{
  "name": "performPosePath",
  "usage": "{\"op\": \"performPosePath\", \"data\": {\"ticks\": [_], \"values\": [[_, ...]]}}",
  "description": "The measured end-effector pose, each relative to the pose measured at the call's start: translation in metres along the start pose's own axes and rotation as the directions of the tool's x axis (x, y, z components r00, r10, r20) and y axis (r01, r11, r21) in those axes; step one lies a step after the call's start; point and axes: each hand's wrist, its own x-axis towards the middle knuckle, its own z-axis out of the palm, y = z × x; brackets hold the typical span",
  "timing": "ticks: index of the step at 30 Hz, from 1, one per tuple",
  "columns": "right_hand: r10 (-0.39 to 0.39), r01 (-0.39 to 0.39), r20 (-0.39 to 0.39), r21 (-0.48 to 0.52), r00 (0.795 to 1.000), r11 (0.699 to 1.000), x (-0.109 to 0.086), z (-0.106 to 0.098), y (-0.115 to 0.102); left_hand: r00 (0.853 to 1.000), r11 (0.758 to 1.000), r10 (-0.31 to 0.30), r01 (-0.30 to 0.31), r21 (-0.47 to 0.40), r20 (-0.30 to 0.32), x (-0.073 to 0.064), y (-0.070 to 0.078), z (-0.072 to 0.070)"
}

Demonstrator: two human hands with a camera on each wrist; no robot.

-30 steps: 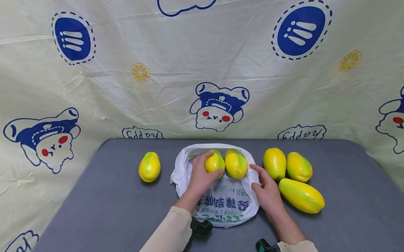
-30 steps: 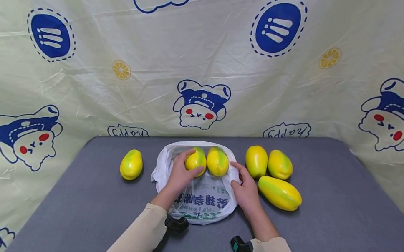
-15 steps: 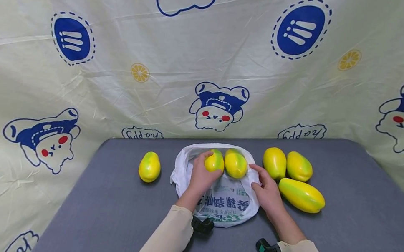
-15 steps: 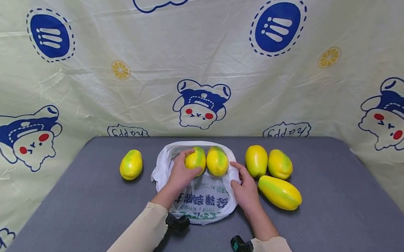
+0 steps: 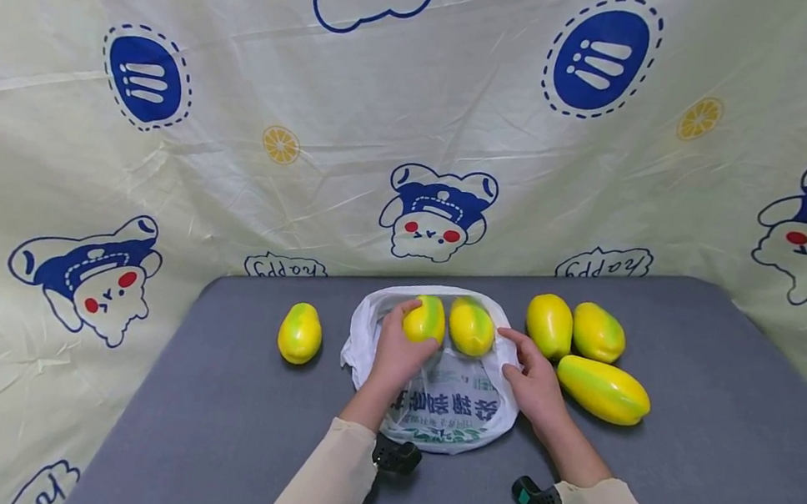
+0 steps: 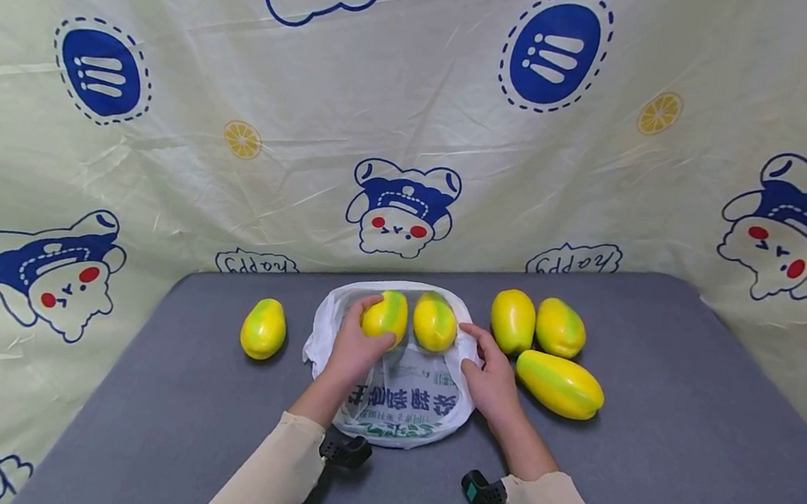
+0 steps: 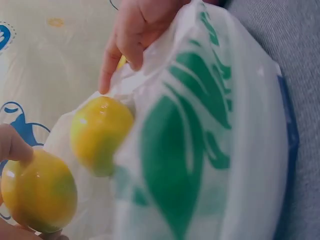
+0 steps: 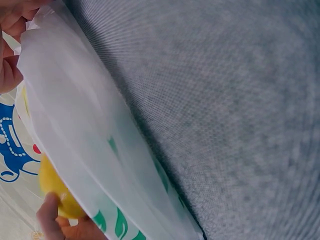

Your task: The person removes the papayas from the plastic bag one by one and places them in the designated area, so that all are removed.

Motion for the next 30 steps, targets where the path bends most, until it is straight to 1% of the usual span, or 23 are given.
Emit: {"op": "performPosePath", "data": {"ticks": [4, 6, 9, 14, 16, 19, 23, 26, 30], "values": [[-0.011, 0.011, 0.004, 0.002, 1.0, 1.0, -0.001, 0.0, -0.001, 0.999, 0.998, 0.026, -0.028, -0.061, -0.024, -0.006, 0.006, -0.009], [-0.01, 0.01, 0.004, 0.001, 1.0, 1.0, -0.001, 0.001, -0.001, 0.999, 0.995, 0.032, -0.035, -0.094, -0.027, -0.007, 0.008, -0.015], [-0.007, 0.007, 0.004, -0.003, 1.0, 1.0, -0.001, 0.001, -0.002, 0.999, 0.99, 0.027, -0.032, -0.141, -0.038, -0.008, 0.01, -0.023], [-0.006, 0.006, 0.003, -0.007, 1.0, 1.0, -0.001, 0.0, -0.002, 0.997, 0.984, 0.001, -0.015, -0.175, -0.08, -0.007, 0.009, -0.037], [-0.007, 0.007, 0.001, -0.009, 1.0, 1.0, -0.001, 0.0, -0.002, 0.994, 0.983, -0.003, -0.017, -0.182, -0.106, -0.006, 0.009, -0.043], [-0.009, 0.009, -0.002, -0.015, 1.0, 1.0, -0.001, -0.001, -0.001, 0.989, 0.981, 0.016, -0.044, -0.188, -0.147, -0.004, 0.006, -0.05], [-0.009, 0.009, -0.003, -0.016, 1.0, 1.0, -0.001, -0.001, -0.002, 0.977, 0.984, 0.038, -0.074, -0.163, -0.212, 0.0, 0.001, -0.058], [-0.009, 0.009, -0.003, -0.015, 1.0, 1.0, -0.001, -0.001, -0.002, 0.966, 0.987, 0.037, -0.075, -0.14, -0.254, 0.002, -0.006, -0.064], [-0.011, 0.011, 0.0, -0.013, 1.0, 1.0, -0.001, 0.0, -0.001, 0.961, 0.989, 0.012, -0.052, -0.138, -0.277, 0.003, -0.014, -0.07]]}}
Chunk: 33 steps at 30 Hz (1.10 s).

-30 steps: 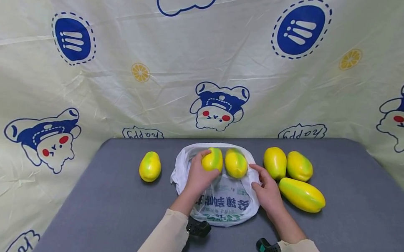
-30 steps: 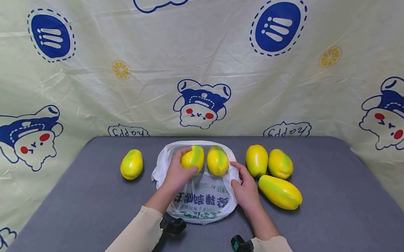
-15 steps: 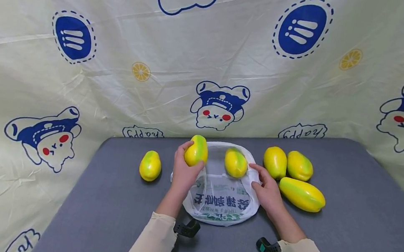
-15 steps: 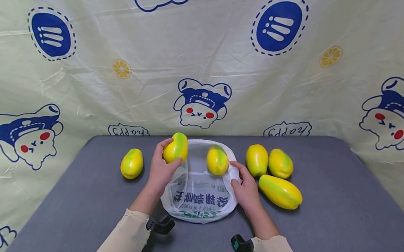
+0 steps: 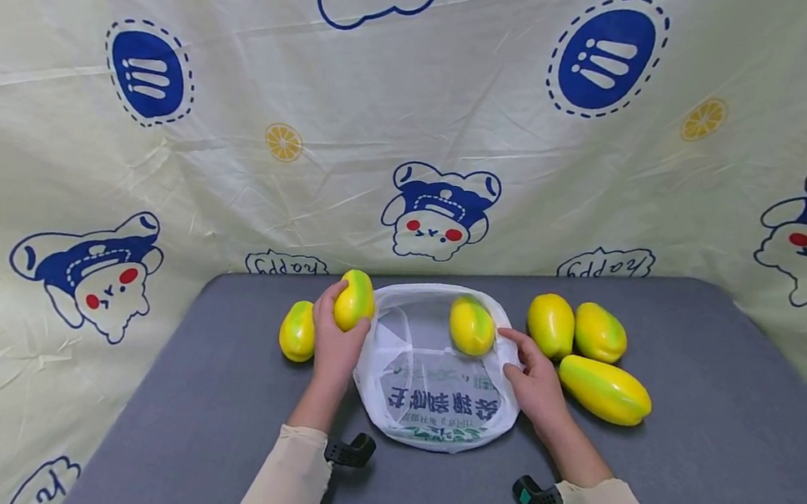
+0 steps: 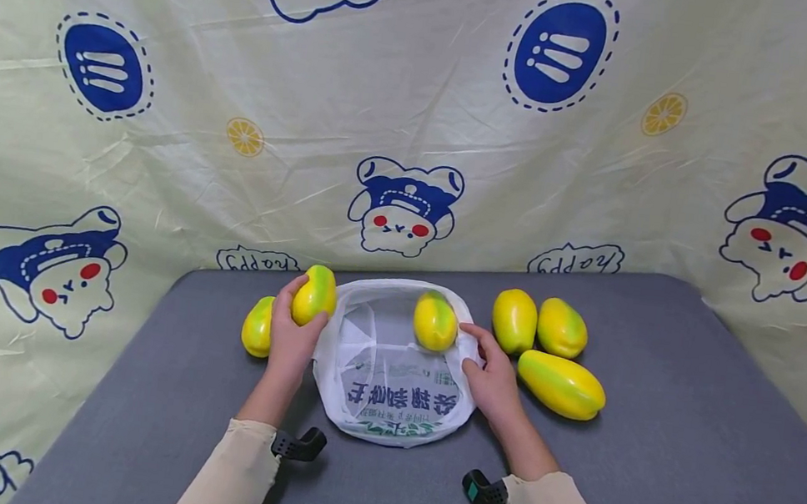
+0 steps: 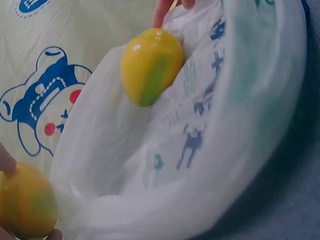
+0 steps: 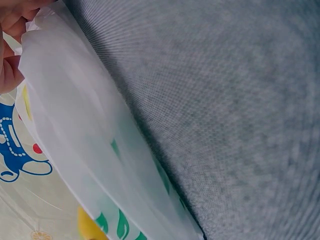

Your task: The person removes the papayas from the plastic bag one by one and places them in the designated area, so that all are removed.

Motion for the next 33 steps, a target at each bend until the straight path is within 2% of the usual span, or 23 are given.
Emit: {"op": "performPosePath", "data": {"ticks": [7, 10, 22, 28, 33], "values": [[0.017, -0.017, 0.001, 0.011, 1.0, 1.0, 0.0, 0.0, 0.001, 0.996, 0.996, -0.083, 0.082, -0.033, -0.014, 0.003, -0.009, -0.006], [0.024, -0.024, 0.001, 0.008, 1.0, 1.0, 0.0, 0.0, 0.0, 0.996, 0.996, -0.091, 0.09, -0.028, -0.013, 0.004, -0.011, -0.009], [0.017, -0.017, -0.009, -0.004, 1.0, 1.0, 0.001, 0.001, 0.001, 1.0, 0.993, -0.012, 0.011, 0.116, 0.009, 0.008, -0.022, -0.021], [0.02, -0.02, -0.01, -0.007, 1.0, 1.0, 0.001, 0.001, 0.0, 0.998, 0.979, 0.048, -0.053, 0.197, 0.03, 0.01, -0.029, -0.03], [0.02, -0.021, -0.013, -0.012, 1.0, 1.0, 0.001, 0.002, 0.001, 0.997, 0.969, 0.061, -0.07, 0.238, 0.048, 0.008, -0.033, -0.036]]}}
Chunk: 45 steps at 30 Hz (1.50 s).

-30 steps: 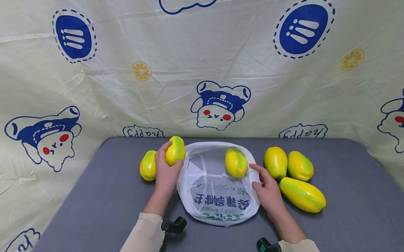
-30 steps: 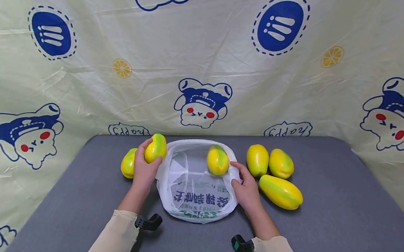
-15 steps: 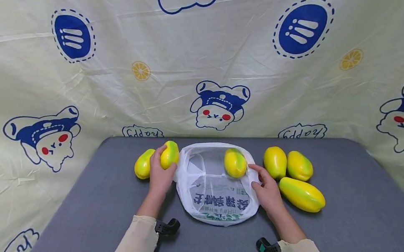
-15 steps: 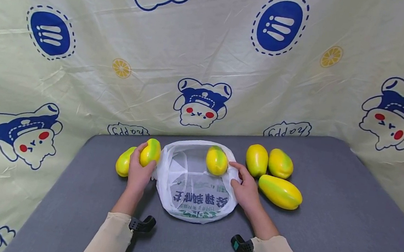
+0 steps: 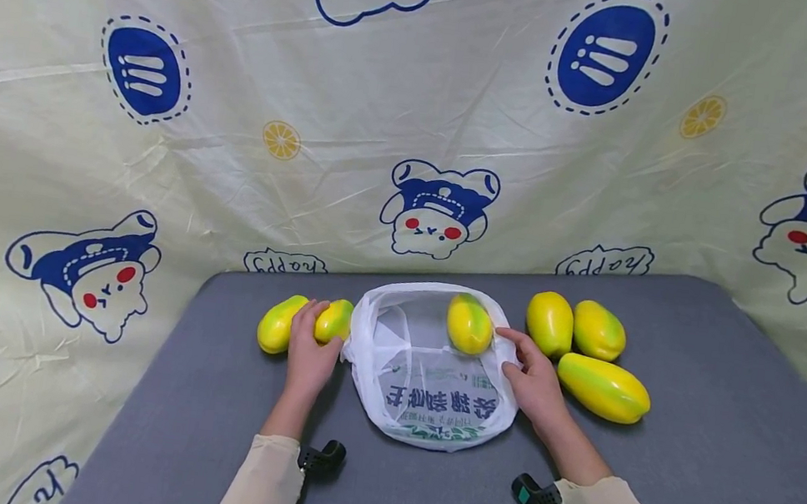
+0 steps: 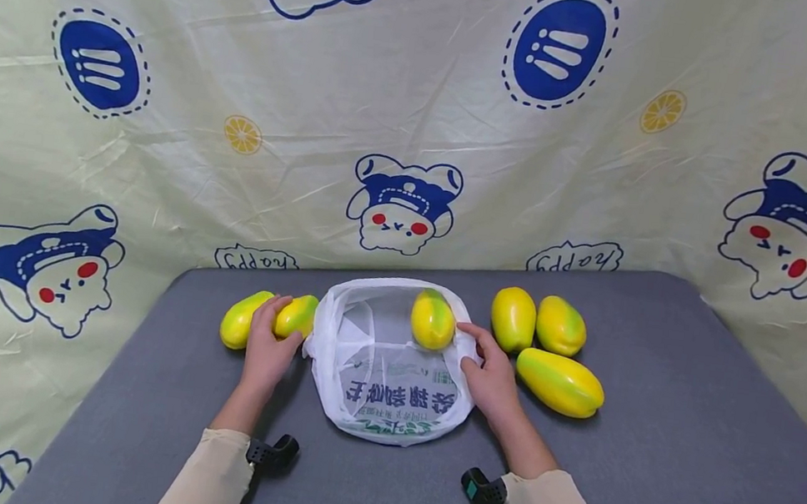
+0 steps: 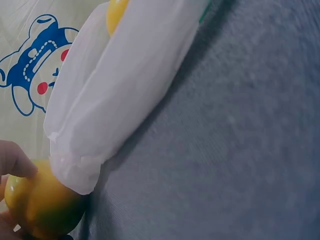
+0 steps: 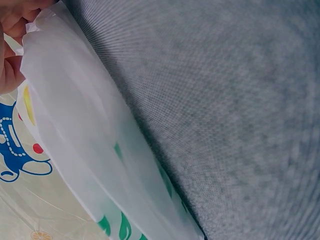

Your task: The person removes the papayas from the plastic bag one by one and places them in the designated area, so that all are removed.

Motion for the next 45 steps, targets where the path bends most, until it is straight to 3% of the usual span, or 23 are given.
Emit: {"op": "performPosePath", "data": {"ticks": [12, 26, 38, 45], "values": [[0.001, -0.001, 0.001, -0.004, 1.0, 1.0, 0.0, -0.001, -0.002, 1.0, 0.995, -0.005, 0.005, 0.1, -0.004, -0.002, -0.005, -0.005], [0.015, -0.016, 0.014, 0.012, 1.0, 1.0, 0.0, -0.001, 0.002, 0.999, 0.95, 0.048, -0.044, 0.309, -0.008, -0.007, 0.028, -0.009], [-0.002, 0.002, 0.008, -0.003, 1.0, 1.0, 0.0, -0.001, 0.002, 0.982, 0.942, 0.19, -0.183, 0.28, 0.002, -0.012, 0.052, 0.019], [0.007, -0.006, 0.014, -0.005, 1.0, 1.0, -0.001, -0.001, 0.0, 0.971, 0.946, 0.213, -0.232, 0.228, 0.106, -0.02, 0.059, 0.047]]}}
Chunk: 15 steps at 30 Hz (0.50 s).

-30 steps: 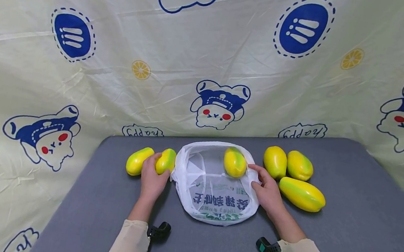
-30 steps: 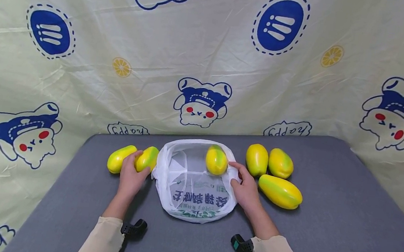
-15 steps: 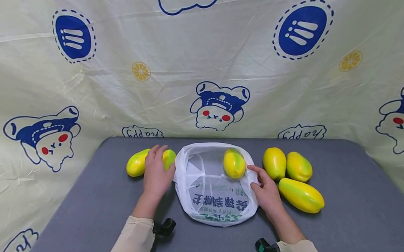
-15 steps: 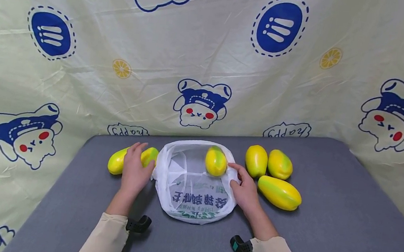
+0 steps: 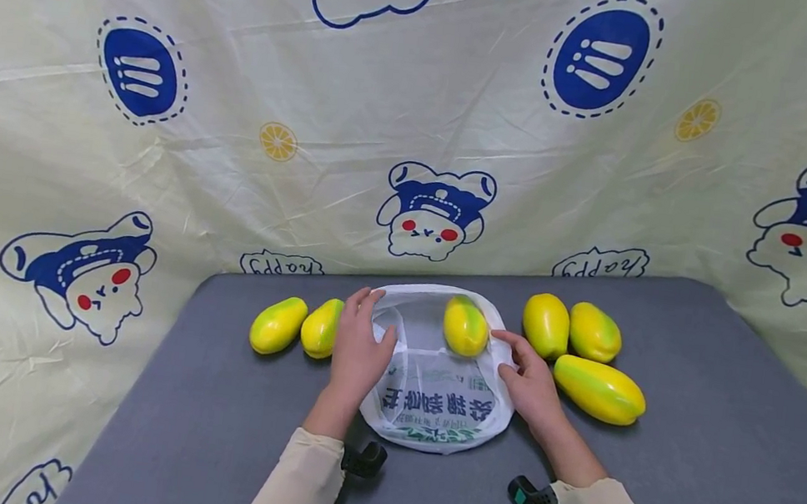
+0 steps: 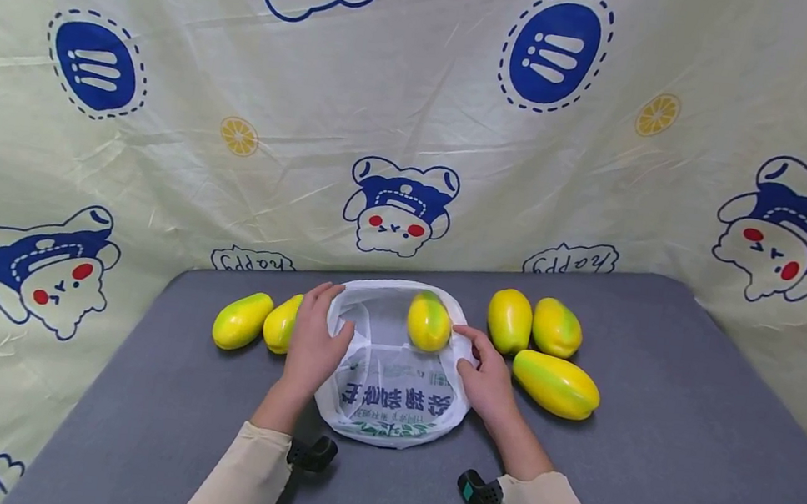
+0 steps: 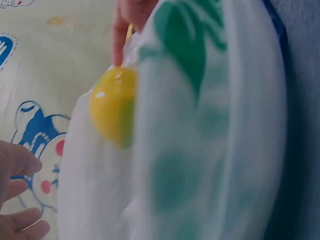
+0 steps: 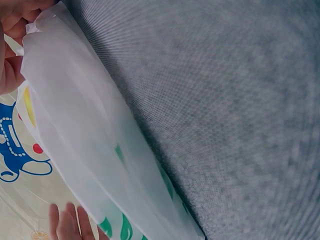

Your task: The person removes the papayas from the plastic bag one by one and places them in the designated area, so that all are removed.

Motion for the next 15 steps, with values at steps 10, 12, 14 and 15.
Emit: {"op": "performPosePath", "data": {"ticks": [10, 12, 14, 15], "values": [[-0.003, 0.003, 0.003, -0.006, 1.0, 1.0, 0.0, 0.0, 0.001, 0.983, 0.989, 0.002, 0.026, -0.148, 0.182, -0.002, 0.01, 0.041], [-0.001, 0.001, 0.002, -0.01, 1.0, 1.0, 0.0, 0.0, 0.001, 0.979, 0.975, -0.023, 0.067, -0.214, 0.203, -0.002, 0.013, 0.046], [-0.002, 0.002, -0.002, -0.013, 1.0, 1.0, 0.001, 0.0, 0.001, 0.971, 0.952, -0.067, 0.132, -0.278, 0.231, -0.001, 0.018, 0.051], [-0.006, 0.006, -0.002, -0.015, 1.0, 1.0, 0.001, 0.0, 0.001, 0.966, 0.936, -0.09, 0.166, -0.311, 0.244, 0.0, 0.021, 0.052]]}}
